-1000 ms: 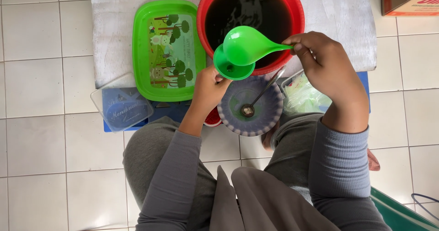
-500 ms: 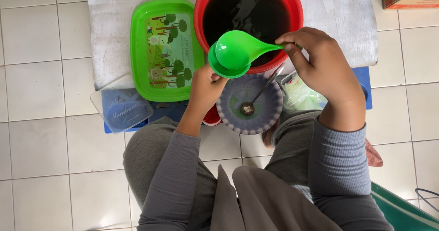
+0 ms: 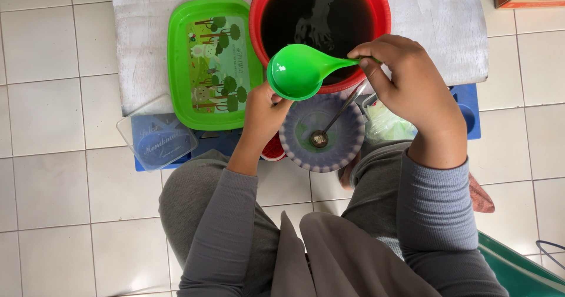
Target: The person fills small plastic bags with a dark liquid using a funnel and a ladle, then ties the bags closed by hand.
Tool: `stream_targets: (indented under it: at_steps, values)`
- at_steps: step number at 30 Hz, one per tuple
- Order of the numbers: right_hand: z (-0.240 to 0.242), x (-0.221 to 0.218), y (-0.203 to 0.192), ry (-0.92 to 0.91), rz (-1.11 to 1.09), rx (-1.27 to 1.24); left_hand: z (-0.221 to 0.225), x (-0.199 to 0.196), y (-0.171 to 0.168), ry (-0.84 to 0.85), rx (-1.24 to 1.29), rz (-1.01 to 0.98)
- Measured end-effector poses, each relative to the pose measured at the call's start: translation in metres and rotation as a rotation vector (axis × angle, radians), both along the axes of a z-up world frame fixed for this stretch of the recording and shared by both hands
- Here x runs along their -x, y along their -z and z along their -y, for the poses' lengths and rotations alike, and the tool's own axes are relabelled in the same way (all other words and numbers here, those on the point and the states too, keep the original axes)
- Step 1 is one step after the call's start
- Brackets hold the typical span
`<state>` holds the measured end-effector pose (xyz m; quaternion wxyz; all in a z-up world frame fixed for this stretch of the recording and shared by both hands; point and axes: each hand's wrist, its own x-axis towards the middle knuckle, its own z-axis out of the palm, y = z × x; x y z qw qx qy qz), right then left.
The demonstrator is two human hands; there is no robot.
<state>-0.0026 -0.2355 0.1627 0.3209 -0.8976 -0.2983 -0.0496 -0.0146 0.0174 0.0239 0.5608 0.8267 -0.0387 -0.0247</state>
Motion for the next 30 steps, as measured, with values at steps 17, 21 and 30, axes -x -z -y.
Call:
stream_targets:
  at_steps: [17, 21, 30]
  values:
    - [0.0006, -0.0011, 0.0026, -0.037, 0.101, 0.012, 0.0002, 0.0003, 0.0026, -0.013, -0.002, 0.017]
    - [0.0011, -0.0001, 0.0047, -0.016, 0.115, 0.026, -0.0005, 0.0002, 0.0047, -0.011, -0.009, 0.049]
    - [0.0022, 0.0012, 0.0068, -0.001, 0.116, 0.028, -0.0008, -0.0002, 0.0046, -0.011, -0.011, 0.059]
